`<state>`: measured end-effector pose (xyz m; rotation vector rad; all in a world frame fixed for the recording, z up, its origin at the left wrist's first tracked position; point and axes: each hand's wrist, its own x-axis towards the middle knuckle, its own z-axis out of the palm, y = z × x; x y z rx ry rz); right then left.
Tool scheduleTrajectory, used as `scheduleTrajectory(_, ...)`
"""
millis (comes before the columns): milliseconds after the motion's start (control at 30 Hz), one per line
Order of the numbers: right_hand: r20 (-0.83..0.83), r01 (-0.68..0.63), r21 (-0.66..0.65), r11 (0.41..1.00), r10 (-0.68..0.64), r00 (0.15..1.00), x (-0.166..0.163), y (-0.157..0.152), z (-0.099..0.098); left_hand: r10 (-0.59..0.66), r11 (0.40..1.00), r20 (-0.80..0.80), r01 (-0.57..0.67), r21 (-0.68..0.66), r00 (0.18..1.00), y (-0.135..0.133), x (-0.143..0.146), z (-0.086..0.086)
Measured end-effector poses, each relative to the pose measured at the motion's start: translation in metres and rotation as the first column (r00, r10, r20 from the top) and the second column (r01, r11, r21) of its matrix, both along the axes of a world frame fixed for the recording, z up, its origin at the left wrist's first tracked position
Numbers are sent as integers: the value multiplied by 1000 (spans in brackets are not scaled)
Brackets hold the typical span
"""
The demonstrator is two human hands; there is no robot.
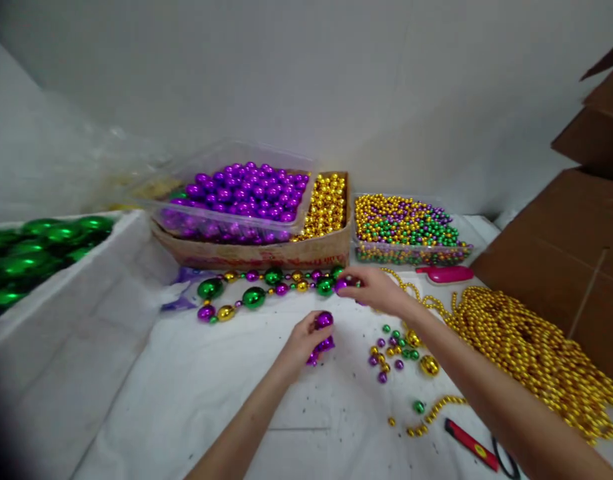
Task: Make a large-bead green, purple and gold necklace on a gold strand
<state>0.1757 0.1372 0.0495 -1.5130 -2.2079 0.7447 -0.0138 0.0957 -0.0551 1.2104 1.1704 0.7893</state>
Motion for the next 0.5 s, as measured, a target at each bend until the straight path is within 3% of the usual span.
scheduleTrajectory(100,104,122,35,992,-125,987,29,-34,-60,-5,979,-177,41,200,984,-5,45,-16)
scheduleTrajectory(167,152,172,101,980,-186,971,38,-40,-85,14,962,-242,53,267,970,-7,68,-19)
scheduleTrajectory(333,164,145,199,969,-179,970,48,-48,-114,102,941,-459,65,333,883,-20,102,-18)
scheduleTrajectory(500,185,85,276,957,-140,973,81,-44,-147,-1,925,-551,210,316,834,-24,108,-26)
